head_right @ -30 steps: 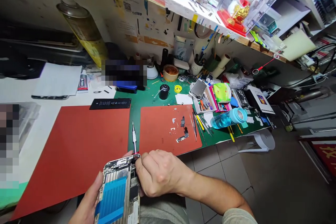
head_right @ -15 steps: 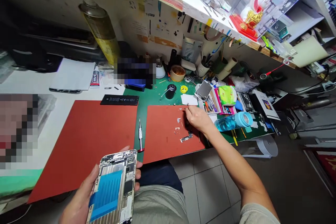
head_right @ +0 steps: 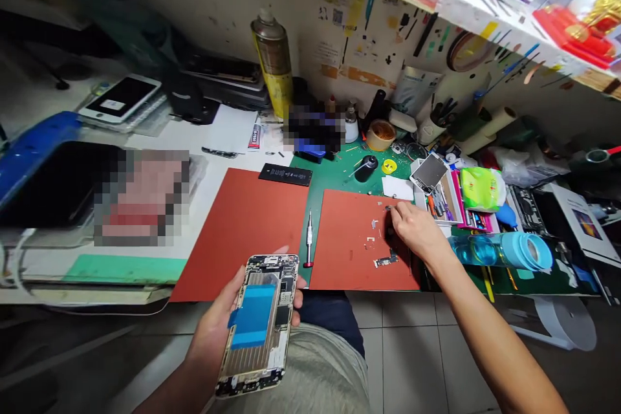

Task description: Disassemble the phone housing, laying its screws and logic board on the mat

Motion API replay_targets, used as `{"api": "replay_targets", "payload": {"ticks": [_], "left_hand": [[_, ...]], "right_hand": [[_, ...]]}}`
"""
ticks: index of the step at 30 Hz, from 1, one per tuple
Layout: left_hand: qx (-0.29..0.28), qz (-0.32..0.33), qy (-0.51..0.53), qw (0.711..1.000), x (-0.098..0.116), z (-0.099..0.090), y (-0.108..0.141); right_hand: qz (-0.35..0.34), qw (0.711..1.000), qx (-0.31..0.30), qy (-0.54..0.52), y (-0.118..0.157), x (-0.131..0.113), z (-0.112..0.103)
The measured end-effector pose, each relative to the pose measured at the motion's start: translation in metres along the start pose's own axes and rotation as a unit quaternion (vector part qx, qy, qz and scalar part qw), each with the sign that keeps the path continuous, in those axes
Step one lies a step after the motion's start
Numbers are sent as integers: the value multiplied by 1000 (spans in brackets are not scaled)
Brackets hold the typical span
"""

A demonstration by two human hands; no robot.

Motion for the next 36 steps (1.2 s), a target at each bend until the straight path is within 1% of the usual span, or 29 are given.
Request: {"api": "replay_targets", "payload": {"ticks": [3, 4, 5, 6, 7, 8, 9, 11, 12, 14, 16, 17, 18, 20, 23, 25, 31, 34, 36], "left_hand": [[8, 12, -14, 1000, 4, 4, 6], [12, 15, -20, 1000, 6, 6, 7], [16, 19, -25, 999, 7, 8, 9], [21, 24, -28, 999, 8, 9, 10], [26, 29, -29, 999, 8, 10, 10], [30, 34, -30, 999, 8, 10, 9], [33, 38, -31, 998, 8, 10, 8], [44, 43, -28, 998, 5, 7, 5], [50, 45, -25, 997, 3, 5, 4], [58, 46, -16, 997, 0, 0, 1], [56, 41, -4, 998, -3, -3, 0], [50, 36, 0, 998, -5, -3, 0], [44, 33, 2, 998, -6, -2, -1], [36, 31, 7, 999, -6, -1, -1], [20, 12, 2, 1000, -9, 2, -1], [17, 3, -5, 1000, -10, 4, -2], [73, 42, -8, 996, -6, 10, 1], [76, 42, -11, 996, -5, 14, 2], [72, 34, -13, 997, -5, 16, 1]], "right_hand": [[32, 999, 41, 11, 4, -16, -26], [47, 997, 58, 5, 6, -26, -37], [77, 993, 90, -23, 8, -37, -48], [106, 984, 119, -79, 10, -51, -60], [132, 969, 132, -161, 11, -68, -69], [156, 946, 128, -255, 13, -86, -77], [182, 916, 118, -338, 14, -104, -83], [226, 846, 62, -479, 15, -140, -89], [259, 803, 13, -537, 16, -156, -88], [309, 705, -58, -636, 18, -184, -84], [346, 604, -97, -711, 21, -204, -79], [358, 565, -106, -736, 22, -212, -76], [368, 536, -111, -752, 24, -219, -73], [382, 497, -115, -770, 29, -231, -67], [407, 451, -115, -786, 37, -242, -61], [416, 432, -111, -793, 39, -246, -59], [424, 430, -102, -790, 35, -242, -63], [429, 425, -103, -790, 35, -241, -63], [431, 428, -103, -787, 35, -241, -63]]}}
Point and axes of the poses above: each hand's wrist, its own y-axis away from the middle knuckle, its own z-axis out of the palm, x = y × z, the point moved 4 cm from there along -y, towards the middle knuckle, and after that the axes turned 14 degrees about x, right-handed, at the moved point
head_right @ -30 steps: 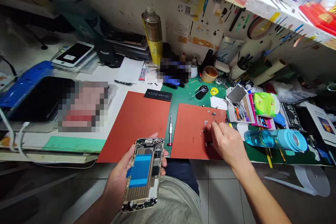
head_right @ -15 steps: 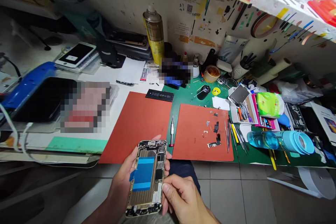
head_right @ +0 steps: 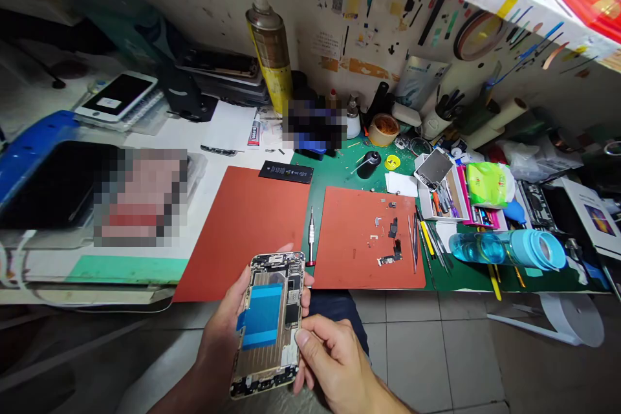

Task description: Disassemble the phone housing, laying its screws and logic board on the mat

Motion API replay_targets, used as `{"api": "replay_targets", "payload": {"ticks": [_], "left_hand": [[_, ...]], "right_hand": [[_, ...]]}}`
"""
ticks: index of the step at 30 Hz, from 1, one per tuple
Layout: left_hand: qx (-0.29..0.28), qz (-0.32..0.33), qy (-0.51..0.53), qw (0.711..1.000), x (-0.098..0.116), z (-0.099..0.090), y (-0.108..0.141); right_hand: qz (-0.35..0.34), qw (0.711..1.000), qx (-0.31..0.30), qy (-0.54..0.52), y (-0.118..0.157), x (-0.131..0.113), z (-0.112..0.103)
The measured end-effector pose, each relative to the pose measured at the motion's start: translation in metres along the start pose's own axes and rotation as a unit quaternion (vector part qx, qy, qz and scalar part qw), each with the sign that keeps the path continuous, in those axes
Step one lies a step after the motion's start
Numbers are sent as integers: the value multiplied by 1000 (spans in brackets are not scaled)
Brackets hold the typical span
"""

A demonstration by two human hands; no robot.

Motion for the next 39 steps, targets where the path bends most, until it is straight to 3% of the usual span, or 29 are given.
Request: {"api": "replay_targets", "payload": {"ticks": [6, 14, 26, 33, 36, 39], "left_hand": [[2, 19, -7, 1000, 4, 7, 7], [-50, 10, 27, 998, 5, 7, 11], [-56, 18, 54, 997, 4, 2, 7], [-60, 24, 52, 997, 7, -3, 5], [-37, 34, 23, 998, 9, -9, 1], [52, 62, -30, 996, 12, -25, -5]], "right_hand": [[-38, 997, 7, 64, 1, -10, -2], [-80, 989, 11, 125, 3, -16, -1], [-32, 995, 14, 95, 0, -10, 5], [-46, 991, 19, 123, 1, -9, 8], [-48, 990, 20, 128, -3, -8, 10], [-49, 990, 33, 132, -12, -7, 13]]}}
Point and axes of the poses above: each hand's wrist, its own y-axis away from the middle knuckle, its own z-axis out of the palm, x = y × z, the point moved 4 cm from there along -y, towards the middle knuckle, and after that the axes turned 14 degrees about x, right-handed, at the moved point
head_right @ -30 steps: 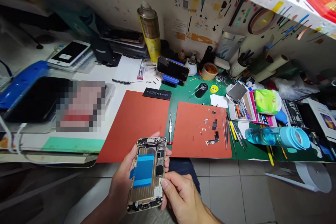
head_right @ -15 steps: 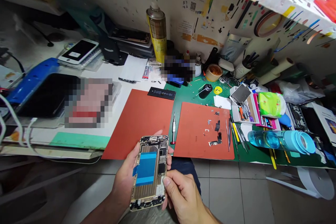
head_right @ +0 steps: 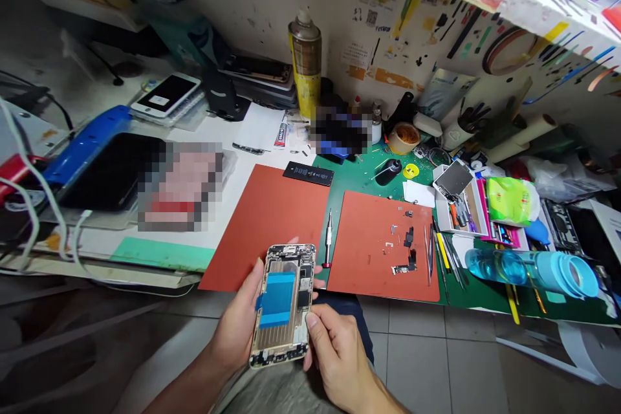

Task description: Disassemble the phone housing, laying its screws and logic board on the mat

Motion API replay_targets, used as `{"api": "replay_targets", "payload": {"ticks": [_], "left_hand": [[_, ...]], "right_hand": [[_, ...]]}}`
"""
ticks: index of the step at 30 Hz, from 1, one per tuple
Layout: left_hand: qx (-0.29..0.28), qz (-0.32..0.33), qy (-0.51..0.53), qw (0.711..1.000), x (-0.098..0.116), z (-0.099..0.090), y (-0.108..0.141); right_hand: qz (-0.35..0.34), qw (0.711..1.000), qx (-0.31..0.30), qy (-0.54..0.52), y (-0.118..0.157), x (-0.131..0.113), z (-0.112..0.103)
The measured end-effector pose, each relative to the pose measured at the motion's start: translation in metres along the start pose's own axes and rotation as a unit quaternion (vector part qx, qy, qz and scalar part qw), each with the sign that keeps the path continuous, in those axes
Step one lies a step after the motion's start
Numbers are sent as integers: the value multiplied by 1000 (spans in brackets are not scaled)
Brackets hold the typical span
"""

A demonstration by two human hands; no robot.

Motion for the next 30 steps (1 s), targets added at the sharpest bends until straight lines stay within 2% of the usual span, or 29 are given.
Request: {"api": "replay_targets", "payload": {"ticks": [3, 5, 7, 11, 14, 16, 18, 21, 23, 26, 30], "left_hand": [[84, 94, -86, 988, 10, -21, -3], [108, 162, -164, 967, 18, -34, -1], [128, 197, -245, 941, 23, -44, 2], [138, 207, -335, 909, 19, -59, 4], [119, 207, -347, 907, 12, -62, 3], [114, 211, -345, 908, 9, -62, 2], [113, 218, -356, 902, 7, -62, 2], [119, 236, -400, 878, 8, -64, 4], [130, 247, -430, 859, 8, -66, 5], [151, 281, -473, 821, 10, -69, 10], [178, 417, -486, 747, 17, -73, 20]], "right_hand": [[5, 999, 30, 17, -13, 1, 4], [15, 999, 42, 27, -22, 1, 6], [28, 998, 49, 28, -30, 0, 10], [47, 997, 55, 26, -40, -2, 16], [53, 994, 70, 58, -42, 0, 15], [14, 986, 114, 120, -43, -1, 9], [-63, 960, 183, 204, -44, -5, -1], [-178, 894, 269, 309, -47, -14, -12], [-224, 848, 302, 373, -51, -18, -13], [-244, 790, 320, 462, -61, -21, -8], [-234, 752, 320, 527, -72, -24, 2]]}}
Point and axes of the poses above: each hand's wrist, its own y-axis away from the middle knuckle, its own z-axis out of the palm, x = y × z, the point moved 4 cm from there along -y, towards the middle knuckle, and after that the axes turned 14 degrees about x, right-handed, at the moved point
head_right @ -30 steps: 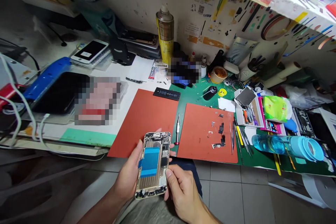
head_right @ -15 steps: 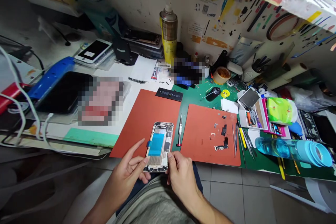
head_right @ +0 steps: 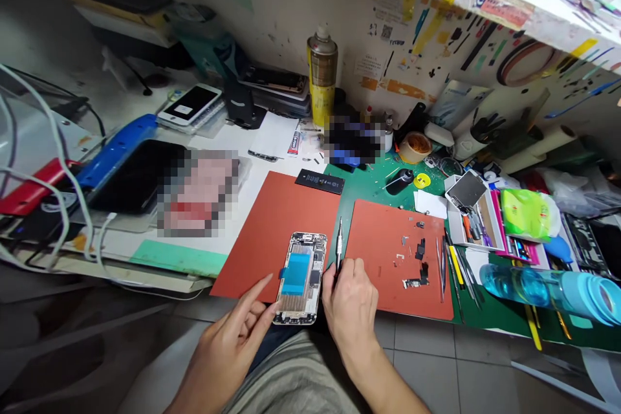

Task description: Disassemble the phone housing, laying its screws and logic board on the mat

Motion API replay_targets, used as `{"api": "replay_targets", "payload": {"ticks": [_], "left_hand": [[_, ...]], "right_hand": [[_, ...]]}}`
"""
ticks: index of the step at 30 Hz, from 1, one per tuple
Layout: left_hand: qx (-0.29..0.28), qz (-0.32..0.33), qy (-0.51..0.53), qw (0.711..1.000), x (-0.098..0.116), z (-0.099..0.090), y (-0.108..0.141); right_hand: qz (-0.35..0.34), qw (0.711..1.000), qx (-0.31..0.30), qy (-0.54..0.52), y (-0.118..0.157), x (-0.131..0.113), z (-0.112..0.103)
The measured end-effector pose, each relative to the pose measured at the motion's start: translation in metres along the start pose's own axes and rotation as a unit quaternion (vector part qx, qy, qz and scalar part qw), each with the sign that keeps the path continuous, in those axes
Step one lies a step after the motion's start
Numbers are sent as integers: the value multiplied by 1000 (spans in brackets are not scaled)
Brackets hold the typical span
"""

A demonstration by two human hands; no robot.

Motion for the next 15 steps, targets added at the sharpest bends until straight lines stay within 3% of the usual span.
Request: {"api": "replay_targets", "payload": {"ticks": [3, 5, 7, 12, 15], "left_hand": [[28, 181, -9, 983, 4, -4, -1], [14, 304, -34, 952, 5, -2, -1], [-5, 379, -69, 923, 2, 1, 0], [-14, 451, -121, 884, -5, 3, 0], [-38, 465, -158, 870, -11, 5, 1]], "right_hand": [[-13, 1000, 12, 12, -3, -2, 2], [-20, 999, 34, -6, -5, -1, -1], [-16, 996, 68, -51, -9, 2, -7], [47, 957, 158, -239, -26, 18, -41], [80, 936, 189, -286, -39, 31, -66]]}}
Point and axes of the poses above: each hand's wrist, its own y-axis away from the middle knuckle, its own z-axis out of the palm, x = y × z, the point moved 4 cm from there along -y, towards the middle knuckle, and after that the axes turned 14 degrees about x, right-handed, at the moved point
